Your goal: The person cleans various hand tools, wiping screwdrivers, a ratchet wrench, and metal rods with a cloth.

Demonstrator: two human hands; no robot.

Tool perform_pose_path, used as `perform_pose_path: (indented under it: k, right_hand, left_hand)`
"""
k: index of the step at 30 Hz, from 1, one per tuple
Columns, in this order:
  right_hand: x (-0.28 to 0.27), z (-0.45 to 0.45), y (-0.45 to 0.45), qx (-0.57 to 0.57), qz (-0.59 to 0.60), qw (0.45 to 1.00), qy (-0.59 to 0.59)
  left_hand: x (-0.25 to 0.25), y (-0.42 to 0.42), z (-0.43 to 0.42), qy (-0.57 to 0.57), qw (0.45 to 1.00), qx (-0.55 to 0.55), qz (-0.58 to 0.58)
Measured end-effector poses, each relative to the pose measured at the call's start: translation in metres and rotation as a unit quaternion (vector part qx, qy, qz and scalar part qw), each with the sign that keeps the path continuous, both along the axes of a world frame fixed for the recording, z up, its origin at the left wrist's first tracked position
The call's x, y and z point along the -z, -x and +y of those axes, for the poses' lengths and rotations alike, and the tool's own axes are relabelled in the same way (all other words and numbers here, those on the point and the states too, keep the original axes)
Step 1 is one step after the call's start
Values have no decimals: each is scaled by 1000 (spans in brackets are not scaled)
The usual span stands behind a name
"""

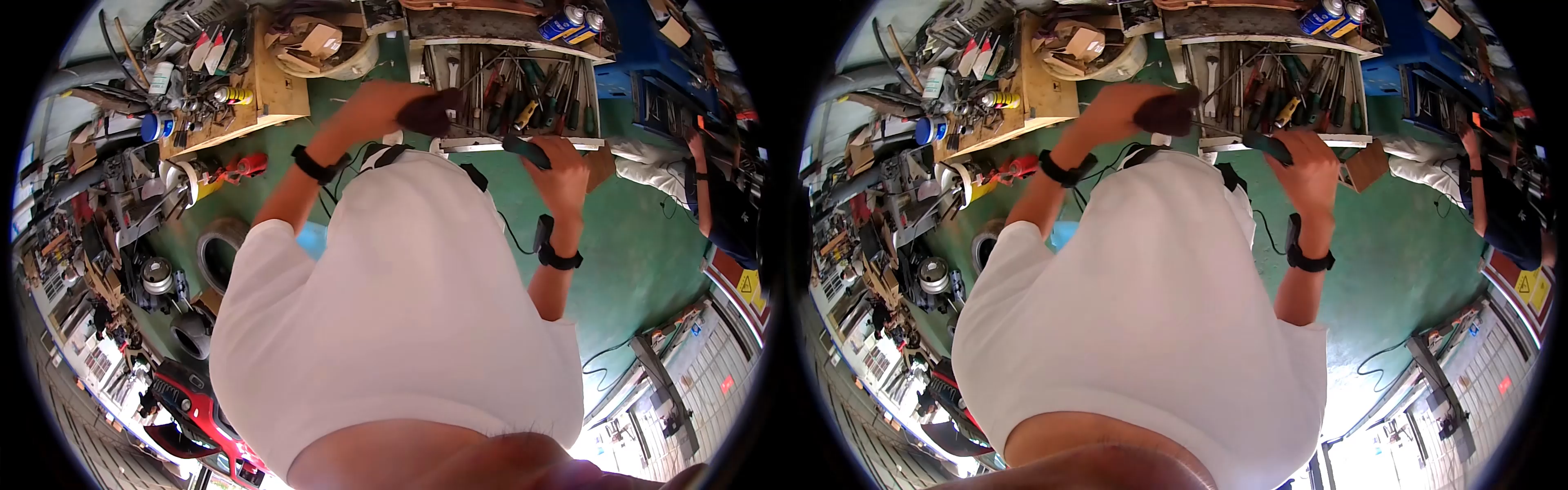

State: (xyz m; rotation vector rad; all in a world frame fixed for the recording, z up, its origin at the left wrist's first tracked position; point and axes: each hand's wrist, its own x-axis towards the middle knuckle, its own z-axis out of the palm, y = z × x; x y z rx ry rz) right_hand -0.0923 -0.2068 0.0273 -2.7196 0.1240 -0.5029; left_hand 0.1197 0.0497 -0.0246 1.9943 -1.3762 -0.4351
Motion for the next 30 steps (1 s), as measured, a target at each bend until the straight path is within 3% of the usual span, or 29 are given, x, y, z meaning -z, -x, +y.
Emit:
perform_pose_path:
  k: [7, 11, 13, 16, 18, 22, 24, 26, 30]
  right_hand:
    - [-33, -16, 39, 36, 72, 995, -66]
    - [-54, -25, 63, 91, 114, 986, -76]
    - [-63, -45, 85, 118, 113, 983, -86]
    - [-67, -81, 119, 219, 120, 966, -67]
    - [-58, -95, 133, 352, 186, 917, -27]
    - [38, -144, 167, 383, 186, 904, -42]
    - [85, -158, 173, 463, 238, 840, -152]
    - [137, -169, 177, 487, 212, 819, -215]
    - [208, -194, 168, 475, 197, 822, -243]
  left_hand:
    - [29, -25, 32, -65, 997, -32, 18]
    - [27, -31, 33, -20, 1000, -20, 11]
    - [23, -50, 48, -101, 988, -118, 7]
    - [36, -86, 95, -134, 976, -164, -57]
    - [25, -86, 111, -149, 947, -283, 23]
    - [25, -65, 110, -55, 956, -285, 40]
    - [5, -43, 87, -117, 945, -290, 94]
    - [8, -30, 75, -131, 949, -268, 100]
    - [5, -10, 53, -161, 953, -231, 109]
